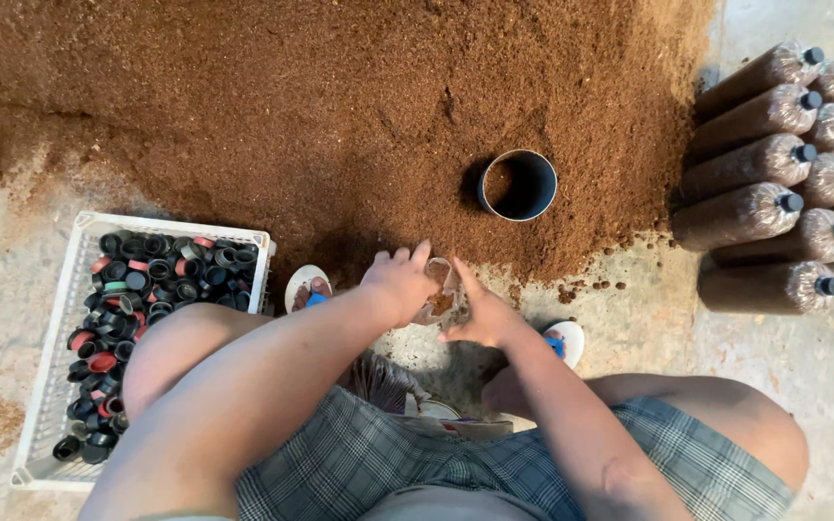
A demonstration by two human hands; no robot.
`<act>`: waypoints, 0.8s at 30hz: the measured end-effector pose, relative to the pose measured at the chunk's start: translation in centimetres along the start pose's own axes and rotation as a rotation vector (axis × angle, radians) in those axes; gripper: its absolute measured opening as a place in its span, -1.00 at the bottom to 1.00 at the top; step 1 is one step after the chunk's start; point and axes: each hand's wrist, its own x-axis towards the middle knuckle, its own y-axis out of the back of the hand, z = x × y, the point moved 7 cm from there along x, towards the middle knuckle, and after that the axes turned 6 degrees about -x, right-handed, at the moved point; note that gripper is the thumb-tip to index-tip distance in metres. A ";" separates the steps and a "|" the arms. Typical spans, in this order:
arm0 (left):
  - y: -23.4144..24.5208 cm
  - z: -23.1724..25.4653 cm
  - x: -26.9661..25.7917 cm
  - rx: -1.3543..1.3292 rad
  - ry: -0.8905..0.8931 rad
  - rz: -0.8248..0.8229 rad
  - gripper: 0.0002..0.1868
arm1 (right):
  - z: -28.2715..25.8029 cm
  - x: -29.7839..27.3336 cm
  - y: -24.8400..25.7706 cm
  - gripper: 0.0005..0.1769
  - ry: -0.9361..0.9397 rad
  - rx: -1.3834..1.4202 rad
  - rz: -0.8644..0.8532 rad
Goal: The person fills plastic bags with brown substrate from a large pile using a metal cylinder as a funnel, then secures the openings with black plastic rings.
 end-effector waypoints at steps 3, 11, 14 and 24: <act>-4.3 -1.3 3.6 0.039 -0.014 0.000 -0.75 | -2.6 0.4 1.7 0.50 0.151 0.021 0.033; -4.4 -1.1 4.6 -0.024 -0.081 0.027 -0.75 | -4.1 3.1 1.2 0.37 0.189 -0.149 0.068; -3.2 -0.7 3.7 0.004 -0.087 0.061 -0.72 | -5.5 2.5 1.2 0.19 0.277 -0.143 0.172; -7.3 0.2 7.2 -0.155 -0.019 0.368 -0.70 | -4.4 5.1 -2.1 -0.27 0.399 -0.374 0.618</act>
